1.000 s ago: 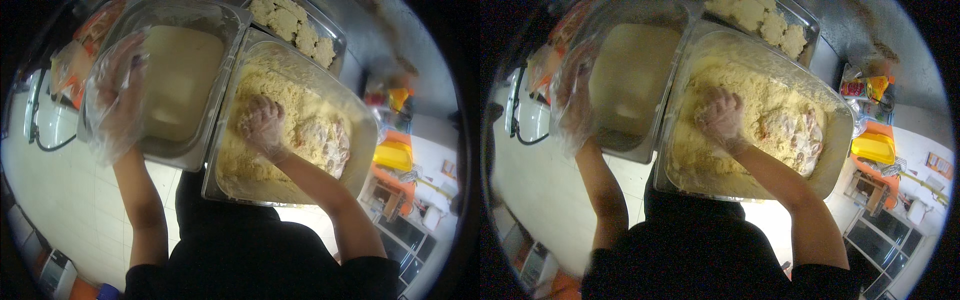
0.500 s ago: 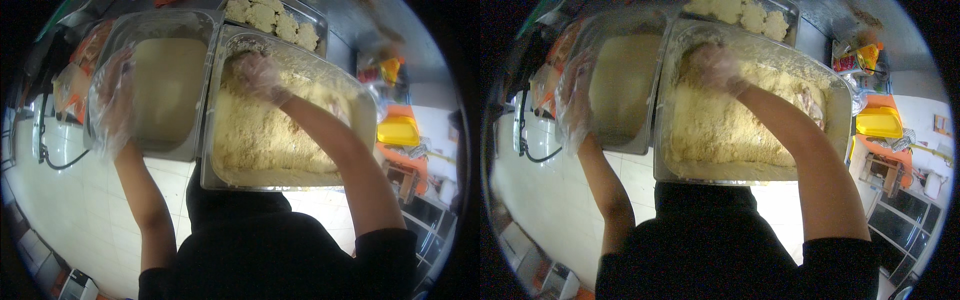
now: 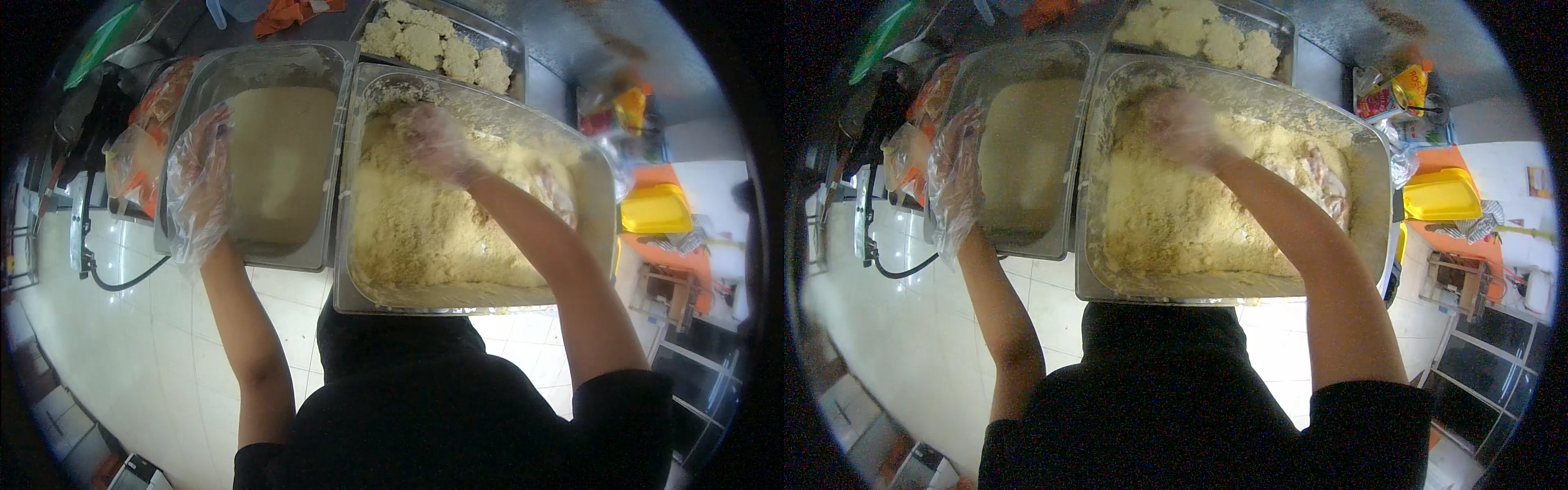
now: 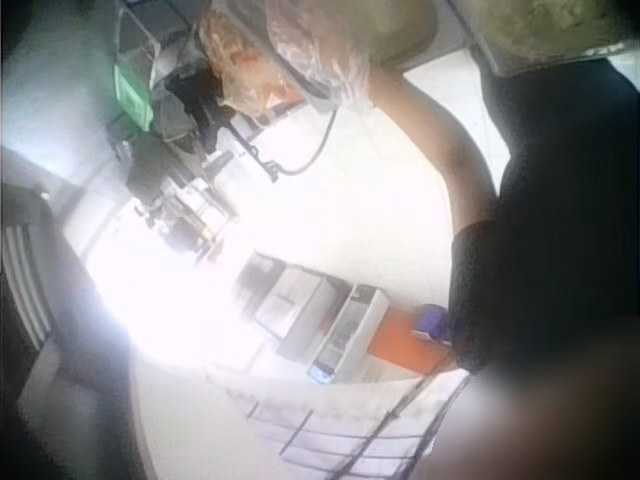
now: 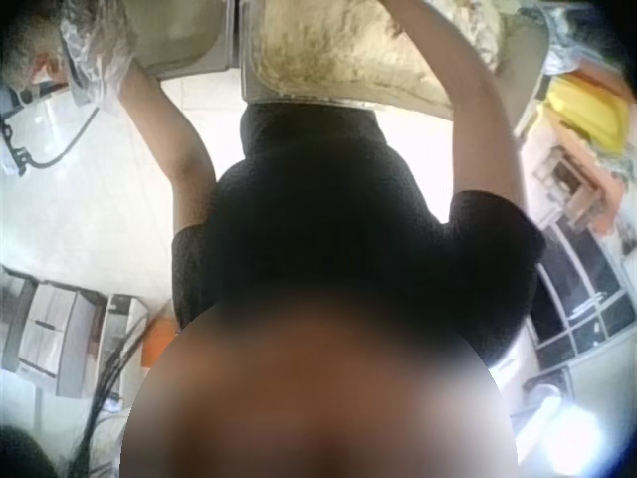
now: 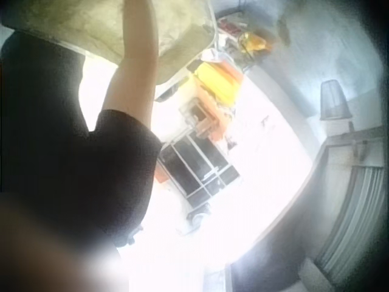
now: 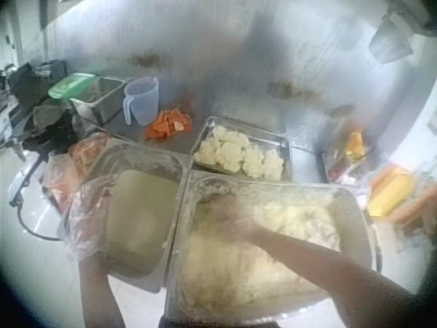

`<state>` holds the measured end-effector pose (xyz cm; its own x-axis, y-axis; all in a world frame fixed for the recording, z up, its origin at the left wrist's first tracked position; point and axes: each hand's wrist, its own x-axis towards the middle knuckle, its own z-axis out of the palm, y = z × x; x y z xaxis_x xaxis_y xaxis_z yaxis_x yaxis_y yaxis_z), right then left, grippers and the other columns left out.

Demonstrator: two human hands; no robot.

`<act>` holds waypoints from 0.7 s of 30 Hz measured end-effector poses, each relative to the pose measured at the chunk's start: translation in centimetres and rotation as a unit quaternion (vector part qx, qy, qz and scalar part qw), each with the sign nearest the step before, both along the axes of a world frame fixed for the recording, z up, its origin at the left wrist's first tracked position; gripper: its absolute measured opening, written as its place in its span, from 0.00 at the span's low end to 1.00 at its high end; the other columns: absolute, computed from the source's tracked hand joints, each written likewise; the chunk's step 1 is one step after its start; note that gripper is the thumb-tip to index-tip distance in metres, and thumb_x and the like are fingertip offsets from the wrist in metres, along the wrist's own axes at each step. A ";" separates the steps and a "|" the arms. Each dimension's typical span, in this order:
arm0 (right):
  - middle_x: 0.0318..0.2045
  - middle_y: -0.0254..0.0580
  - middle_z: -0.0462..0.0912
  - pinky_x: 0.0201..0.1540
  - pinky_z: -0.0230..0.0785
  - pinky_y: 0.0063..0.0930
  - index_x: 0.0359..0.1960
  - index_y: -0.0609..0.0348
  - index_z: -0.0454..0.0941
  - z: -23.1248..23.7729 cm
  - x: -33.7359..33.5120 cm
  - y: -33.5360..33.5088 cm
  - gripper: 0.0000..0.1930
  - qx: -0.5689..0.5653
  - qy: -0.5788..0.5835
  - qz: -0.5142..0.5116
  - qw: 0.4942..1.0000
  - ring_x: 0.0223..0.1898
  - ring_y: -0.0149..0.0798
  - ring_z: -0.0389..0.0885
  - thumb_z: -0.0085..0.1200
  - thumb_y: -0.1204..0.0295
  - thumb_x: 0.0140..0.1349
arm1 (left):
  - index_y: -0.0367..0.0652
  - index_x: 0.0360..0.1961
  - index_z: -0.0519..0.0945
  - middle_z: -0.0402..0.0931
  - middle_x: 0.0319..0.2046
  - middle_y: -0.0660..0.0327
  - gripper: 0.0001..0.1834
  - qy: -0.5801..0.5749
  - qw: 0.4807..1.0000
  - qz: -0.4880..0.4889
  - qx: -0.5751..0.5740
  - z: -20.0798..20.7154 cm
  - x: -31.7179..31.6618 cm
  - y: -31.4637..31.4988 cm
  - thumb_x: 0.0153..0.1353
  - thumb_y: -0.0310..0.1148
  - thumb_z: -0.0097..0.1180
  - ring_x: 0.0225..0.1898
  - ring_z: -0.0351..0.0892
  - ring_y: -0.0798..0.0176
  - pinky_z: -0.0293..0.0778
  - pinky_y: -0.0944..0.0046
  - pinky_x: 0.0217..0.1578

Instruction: The person repeatedly dips a dough ball into a liquid batter and then into breadcrumbs, shaping it with gloved hands and placing the coated pieces into a tray. Later, the person uses scissors to cut open a plastic bag and transfers its contents into a container.

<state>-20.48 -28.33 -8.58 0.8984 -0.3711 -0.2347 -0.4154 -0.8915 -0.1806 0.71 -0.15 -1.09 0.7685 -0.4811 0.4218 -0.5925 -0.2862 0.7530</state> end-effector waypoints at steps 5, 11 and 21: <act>0.66 0.39 0.74 0.74 0.56 0.37 0.66 0.43 0.73 -0.1 -7.0 -4.4 0.22 -0.217 0.009 0.122 0.968 0.69 0.45 0.67 0.48 0.59 0.73 | 0.48 0.53 0.83 0.84 0.48 0.57 0.14 -0.063 0.998 -0.025 -0.005 -0.1 -0.1 0.2 0.68 0.36 0.58 0.54 0.81 0.52 0.72 0.56 0.58; 0.64 0.39 0.75 0.72 0.59 0.35 0.61 0.44 0.79 -0.2 -4.9 -3.4 0.22 0.073 0.149 -0.019 0.986 0.67 0.46 0.69 0.52 0.53 0.70 | 0.39 0.55 0.80 0.82 0.52 0.56 0.15 -0.082 0.996 -0.014 0.024 0.8 -1.2 0.2 0.68 0.29 0.57 0.53 0.80 0.61 0.73 0.63 0.56; 0.64 0.42 0.76 0.73 0.56 0.37 0.51 0.50 0.85 3.1 -1.9 0.1 0.16 0.031 0.252 0.038 0.967 0.69 0.50 0.66 0.55 0.59 0.68 | 0.40 0.56 0.79 0.80 0.54 0.53 0.16 0.125 0.968 -0.145 -0.160 -1.8 0.0 0.0 0.69 0.31 0.54 0.56 0.79 0.54 0.71 0.58 0.61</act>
<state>-22.40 -28.27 -5.48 0.6887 -0.2801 -0.6688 -0.3986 -0.9167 -0.0265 0.67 -0.19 -2.88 0.7182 -0.5671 0.4033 -0.4002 0.1375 0.9060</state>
